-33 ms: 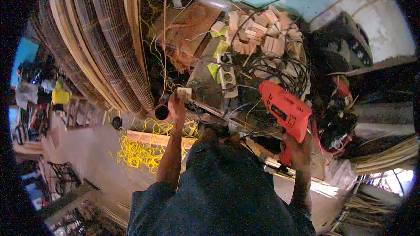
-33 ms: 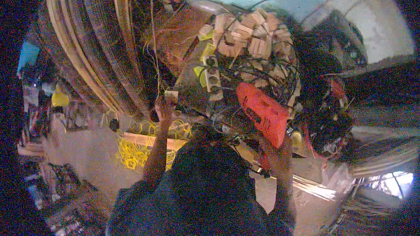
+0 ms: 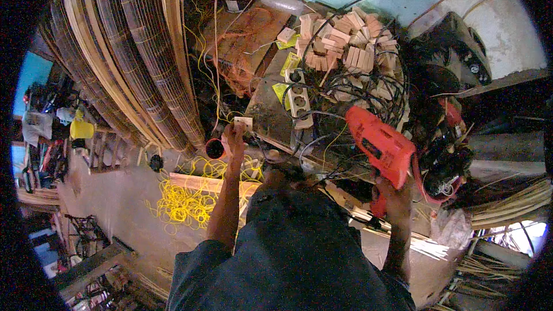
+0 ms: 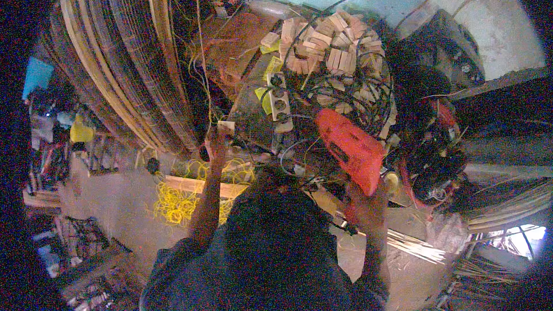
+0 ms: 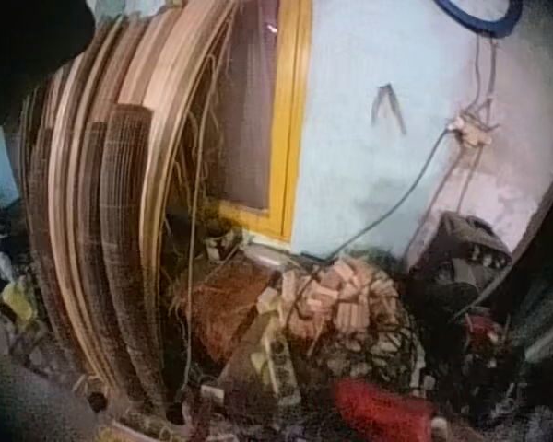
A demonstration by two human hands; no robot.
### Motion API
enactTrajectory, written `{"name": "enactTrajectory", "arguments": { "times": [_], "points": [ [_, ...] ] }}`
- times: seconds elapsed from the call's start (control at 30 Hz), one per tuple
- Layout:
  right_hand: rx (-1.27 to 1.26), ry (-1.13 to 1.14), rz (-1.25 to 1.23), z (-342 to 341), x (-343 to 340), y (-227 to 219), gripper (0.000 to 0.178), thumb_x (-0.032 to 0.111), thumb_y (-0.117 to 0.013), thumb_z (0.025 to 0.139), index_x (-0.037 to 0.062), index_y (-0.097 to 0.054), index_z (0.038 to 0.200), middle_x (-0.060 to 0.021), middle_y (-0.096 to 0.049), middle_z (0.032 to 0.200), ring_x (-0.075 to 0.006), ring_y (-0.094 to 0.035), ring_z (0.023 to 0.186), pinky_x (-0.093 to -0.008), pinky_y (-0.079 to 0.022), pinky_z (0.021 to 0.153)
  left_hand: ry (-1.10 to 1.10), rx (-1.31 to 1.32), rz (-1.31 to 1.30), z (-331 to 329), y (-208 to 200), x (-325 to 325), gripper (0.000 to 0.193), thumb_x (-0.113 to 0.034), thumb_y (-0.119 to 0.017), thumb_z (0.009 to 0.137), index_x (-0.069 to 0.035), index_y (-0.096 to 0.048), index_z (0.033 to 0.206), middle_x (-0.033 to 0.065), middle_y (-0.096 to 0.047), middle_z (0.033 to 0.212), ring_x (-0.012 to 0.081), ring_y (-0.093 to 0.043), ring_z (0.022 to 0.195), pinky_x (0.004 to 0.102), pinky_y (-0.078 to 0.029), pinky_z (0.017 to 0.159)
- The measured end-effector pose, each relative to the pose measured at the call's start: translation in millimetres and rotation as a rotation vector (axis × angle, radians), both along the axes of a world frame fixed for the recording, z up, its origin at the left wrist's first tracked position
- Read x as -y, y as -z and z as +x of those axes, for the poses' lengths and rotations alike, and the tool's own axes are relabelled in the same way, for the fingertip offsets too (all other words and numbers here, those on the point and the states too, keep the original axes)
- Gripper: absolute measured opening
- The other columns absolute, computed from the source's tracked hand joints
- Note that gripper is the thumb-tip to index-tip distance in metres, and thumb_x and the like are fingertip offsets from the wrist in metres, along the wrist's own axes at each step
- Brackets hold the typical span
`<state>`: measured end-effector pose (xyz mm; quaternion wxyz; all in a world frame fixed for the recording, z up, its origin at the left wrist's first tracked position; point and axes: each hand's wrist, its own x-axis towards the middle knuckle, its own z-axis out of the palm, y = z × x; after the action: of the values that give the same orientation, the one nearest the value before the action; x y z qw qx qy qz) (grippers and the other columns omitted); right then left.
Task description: The person uses a red power drill to make holes in small rectangular wooden blocks. They pick up each block, position it on a workbench, drill a hole, and then place the finished block into a pile.
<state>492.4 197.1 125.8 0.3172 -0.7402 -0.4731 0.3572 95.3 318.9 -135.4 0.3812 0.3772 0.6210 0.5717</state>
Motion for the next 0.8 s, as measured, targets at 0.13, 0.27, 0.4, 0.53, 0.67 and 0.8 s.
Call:
{"name": "enactTrajectory", "arguments": {
  "times": [0.13, 0.27, 0.4, 0.53, 0.67, 0.8],
  "points": [
    [-0.279, 0.134, -0.094, -0.7, 2.0, -22.8, 0.036, 0.010, -0.066, 0.078, 0.0028, -0.057, 0.111, -0.0040, -0.063, 0.097, -0.0179, -0.059, 0.081, -0.0347, -0.048, 0.071, -0.127, 0.211, 0.139, 3.3, 9.8, -10.2, 0.024, -0.023, -0.064, 0.091, -0.001, -0.056, 0.088, 0.0016, -0.056, 0.076, 0.0098, -0.051, 0.067, 0.0278, -0.042, 0.058],
    [-0.281, 0.097, -0.015, -2.7, 6.2, -12.1, 0.034, 0.010, -0.068, 0.077, 0.0021, -0.059, 0.109, -0.0056, -0.064, 0.096, -0.0177, -0.060, 0.081, -0.0339, -0.049, 0.072, -0.009, -0.113, -0.156, -8.8, 8.7, -18.1, 0.023, -0.012, -0.065, 0.088, -0.001, -0.053, 0.104, 0.0047, -0.059, 0.088, 0.0114, -0.055, 0.069, 0.0263, -0.045, 0.056],
    [-0.227, -0.003, -0.080, -16.1, -8.6, -28.8, 0.034, 0.014, -0.069, 0.076, 0.0022, -0.061, 0.108, -0.0075, -0.066, 0.095, -0.0196, -0.062, 0.082, -0.0354, -0.049, 0.073, -0.058, 0.478, -0.031, -14.1, 17.9, -15.6, 0.030, -0.007, -0.064, 0.087, -0.004, -0.050, 0.113, 0.0048, -0.059, 0.090, 0.0119, -0.056, 0.070, 0.0251, -0.048, 0.057],
    [-0.243, -0.012, -0.149, -20.9, -12.6, -27.1, 0.035, 0.016, -0.068, 0.076, 0.0025, -0.061, 0.107, -0.0082, -0.066, 0.095, -0.0191, -0.062, 0.081, -0.0355, -0.050, 0.072, -0.020, 0.313, -0.015, 2.6, -10.5, -12.7, 0.024, -0.015, -0.063, 0.090, -0.007, -0.051, 0.109, 0.0061, -0.060, 0.092, 0.0118, -0.058, 0.074, 0.0263, -0.050, 0.058],
    [-0.093, -0.148, -0.122, -30.4, -22.0, -21.1, 0.035, 0.016, -0.065, 0.077, 0.0023, -0.061, 0.109, -0.0086, -0.066, 0.097, -0.0201, -0.063, 0.082, -0.0353, -0.050, 0.071, -0.134, 0.519, -0.018, 2.5, -11.7, -10.0, 0.025, -0.022, -0.061, 0.092, -0.005, -0.051, 0.107, 0.0075, -0.062, 0.094, 0.0147, -0.062, 0.081, 0.0277, -0.053, 0.060],
    [-0.170, -0.156, -0.129, -46.6, -24.8, -15.5, 0.028, 0.010, -0.064, 0.080, -0.0001, -0.059, 0.106, -0.0067, -0.064, 0.088, -0.0162, -0.059, 0.069, -0.0314, -0.047, 0.060, -0.031, 0.289, 0.060, -8.3, -6.3, -4.2, 0.029, -0.023, -0.063, 0.091, -0.002, -0.053, 0.109, 0.0084, -0.063, 0.093, 0.0161, -0.062, 0.079, 0.0288, -0.052, 0.062]
  ]
}}
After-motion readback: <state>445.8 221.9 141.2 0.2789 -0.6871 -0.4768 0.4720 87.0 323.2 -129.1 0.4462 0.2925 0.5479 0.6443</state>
